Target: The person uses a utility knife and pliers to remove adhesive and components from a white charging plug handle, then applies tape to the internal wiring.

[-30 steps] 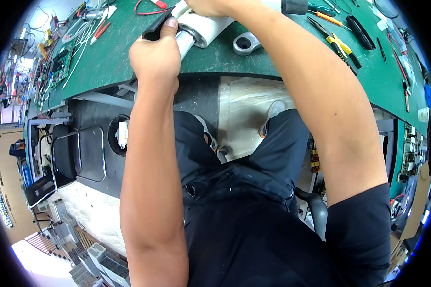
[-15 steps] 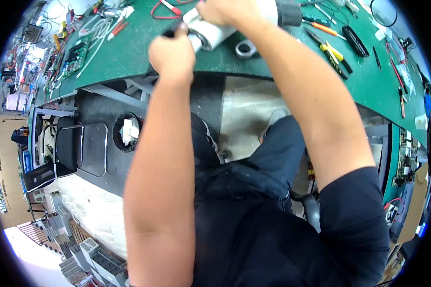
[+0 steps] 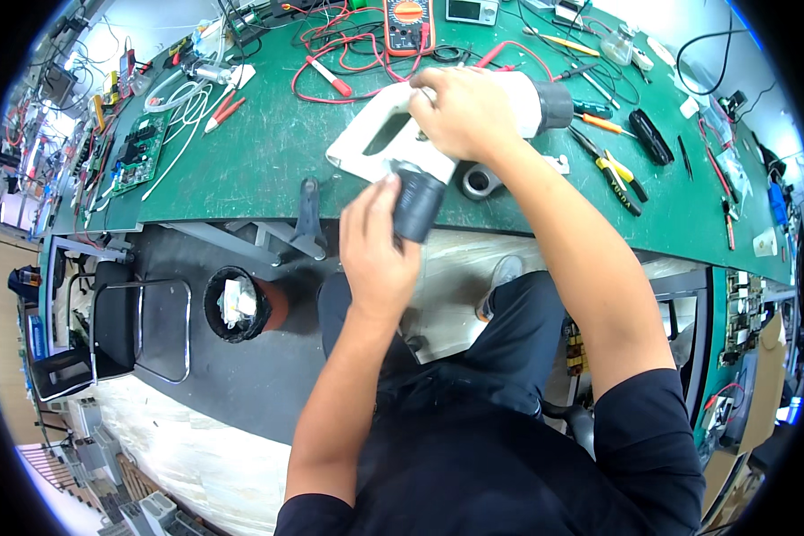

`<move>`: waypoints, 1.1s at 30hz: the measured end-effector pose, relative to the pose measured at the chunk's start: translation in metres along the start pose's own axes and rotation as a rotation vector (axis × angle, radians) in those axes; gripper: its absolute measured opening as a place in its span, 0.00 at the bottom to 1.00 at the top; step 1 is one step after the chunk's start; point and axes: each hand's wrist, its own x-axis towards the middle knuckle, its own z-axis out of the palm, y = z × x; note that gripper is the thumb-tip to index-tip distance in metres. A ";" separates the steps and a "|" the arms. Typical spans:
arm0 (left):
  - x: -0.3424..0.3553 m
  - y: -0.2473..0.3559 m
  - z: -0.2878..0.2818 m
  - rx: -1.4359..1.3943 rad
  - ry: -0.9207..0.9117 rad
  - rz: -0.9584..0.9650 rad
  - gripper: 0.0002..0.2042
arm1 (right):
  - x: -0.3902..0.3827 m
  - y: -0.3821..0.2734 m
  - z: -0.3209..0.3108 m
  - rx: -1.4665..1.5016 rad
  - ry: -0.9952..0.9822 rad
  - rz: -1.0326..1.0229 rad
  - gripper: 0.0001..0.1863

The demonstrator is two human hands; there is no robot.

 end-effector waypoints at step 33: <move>0.129 0.011 0.066 -0.245 -0.476 0.691 0.13 | -0.114 -0.027 -0.115 0.059 -0.502 0.556 0.30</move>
